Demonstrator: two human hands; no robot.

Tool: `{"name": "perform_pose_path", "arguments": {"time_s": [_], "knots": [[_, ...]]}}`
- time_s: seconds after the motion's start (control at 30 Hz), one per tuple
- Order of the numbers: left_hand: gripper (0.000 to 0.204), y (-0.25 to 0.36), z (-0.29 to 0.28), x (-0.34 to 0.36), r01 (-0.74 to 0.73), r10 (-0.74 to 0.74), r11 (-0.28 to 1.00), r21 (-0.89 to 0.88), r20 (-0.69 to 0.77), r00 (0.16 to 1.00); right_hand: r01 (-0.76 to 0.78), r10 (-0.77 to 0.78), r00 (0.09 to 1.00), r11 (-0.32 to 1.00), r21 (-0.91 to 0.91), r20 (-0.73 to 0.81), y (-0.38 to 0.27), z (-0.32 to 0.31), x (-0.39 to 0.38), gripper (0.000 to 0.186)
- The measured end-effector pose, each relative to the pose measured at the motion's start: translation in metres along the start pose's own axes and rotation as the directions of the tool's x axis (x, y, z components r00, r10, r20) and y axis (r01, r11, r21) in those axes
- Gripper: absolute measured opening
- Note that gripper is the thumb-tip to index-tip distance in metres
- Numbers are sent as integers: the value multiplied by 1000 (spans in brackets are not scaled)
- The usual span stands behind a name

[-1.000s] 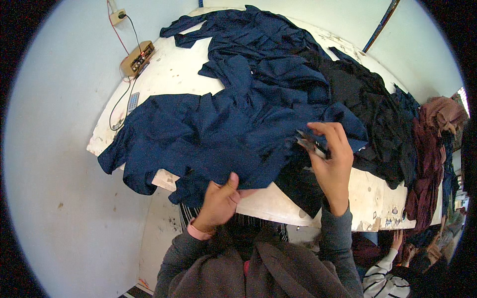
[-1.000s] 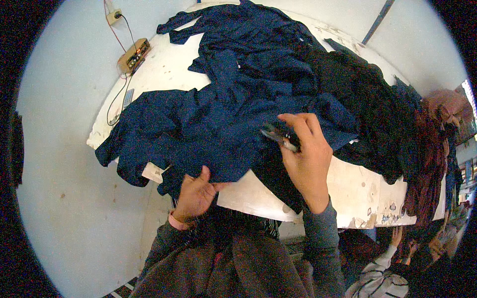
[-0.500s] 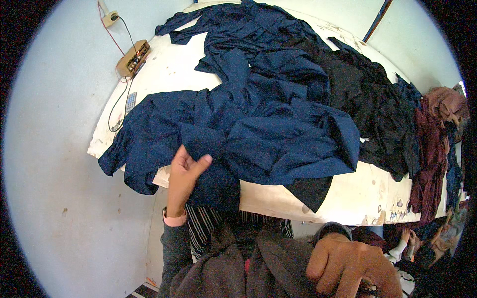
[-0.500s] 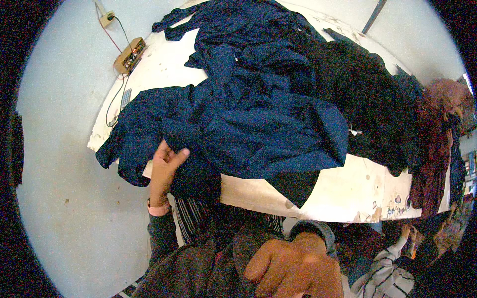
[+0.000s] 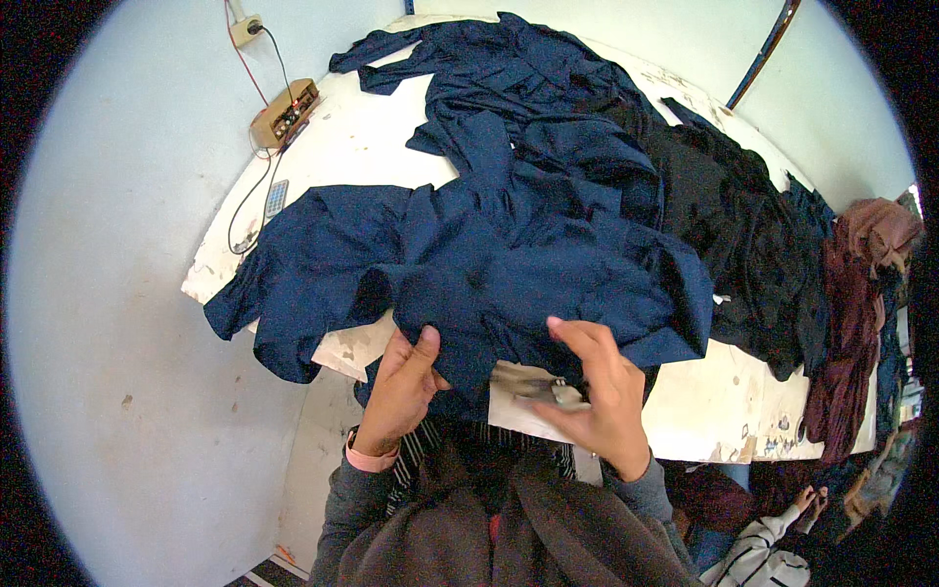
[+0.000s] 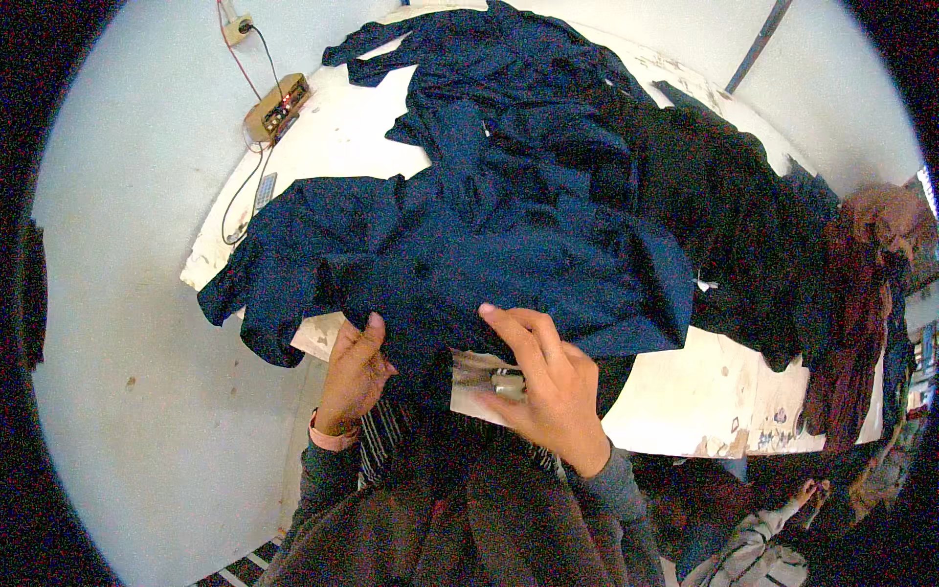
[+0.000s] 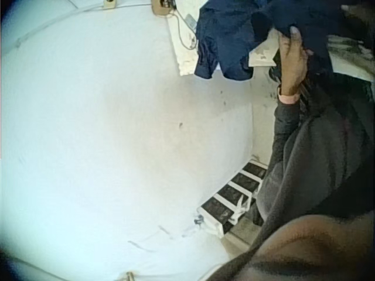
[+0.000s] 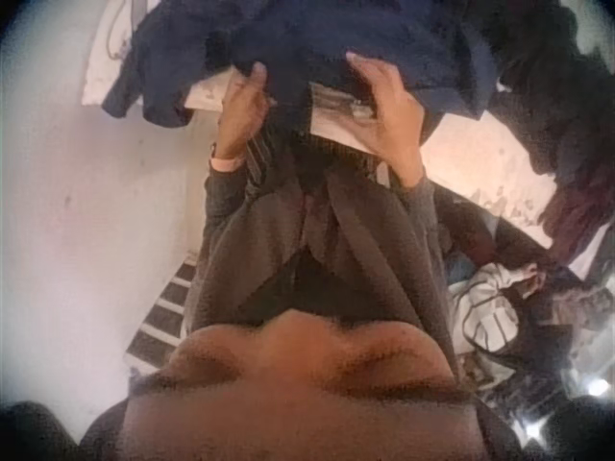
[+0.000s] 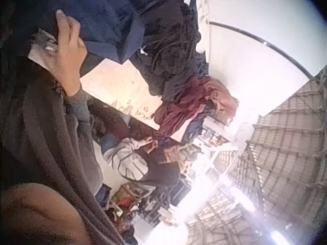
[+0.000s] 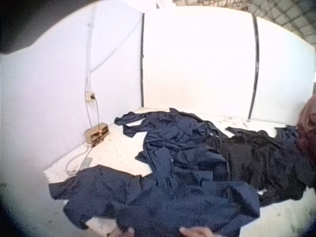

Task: The person uses a small blade to cut a dark blue long-sleeved shirt on a white table. They repeatedly lift, fold, and cut sections of the fabric, including the sleeves and body, while other garments lie nearby.

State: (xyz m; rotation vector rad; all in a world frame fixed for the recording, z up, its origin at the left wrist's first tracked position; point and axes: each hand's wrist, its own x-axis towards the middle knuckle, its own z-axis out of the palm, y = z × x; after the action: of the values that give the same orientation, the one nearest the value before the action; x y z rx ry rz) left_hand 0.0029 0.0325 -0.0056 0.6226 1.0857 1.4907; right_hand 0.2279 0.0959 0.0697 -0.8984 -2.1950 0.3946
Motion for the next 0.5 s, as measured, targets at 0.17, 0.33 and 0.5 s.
{"name": "perform_pose_path", "arguments": {"time_s": [0.17, 0.33, 0.5], "knots": [[54, 23, 29, 2, 56, -39, 991, -125, 137, 990, -214, 210, 964, 977, -4, -166, 74, -1, -6, 40], [52, 13, 25, 4, 117, -87, 981, -154, 190, 978, -312, 268, 895, 948, -70, -356, 68, -6, 11, 40], [52, 13, 20, 4, 105, -52, 971, -214, 238, 970, -85, 124, 926, 989, 124, -357, 53, -5, 8, 29]]}}
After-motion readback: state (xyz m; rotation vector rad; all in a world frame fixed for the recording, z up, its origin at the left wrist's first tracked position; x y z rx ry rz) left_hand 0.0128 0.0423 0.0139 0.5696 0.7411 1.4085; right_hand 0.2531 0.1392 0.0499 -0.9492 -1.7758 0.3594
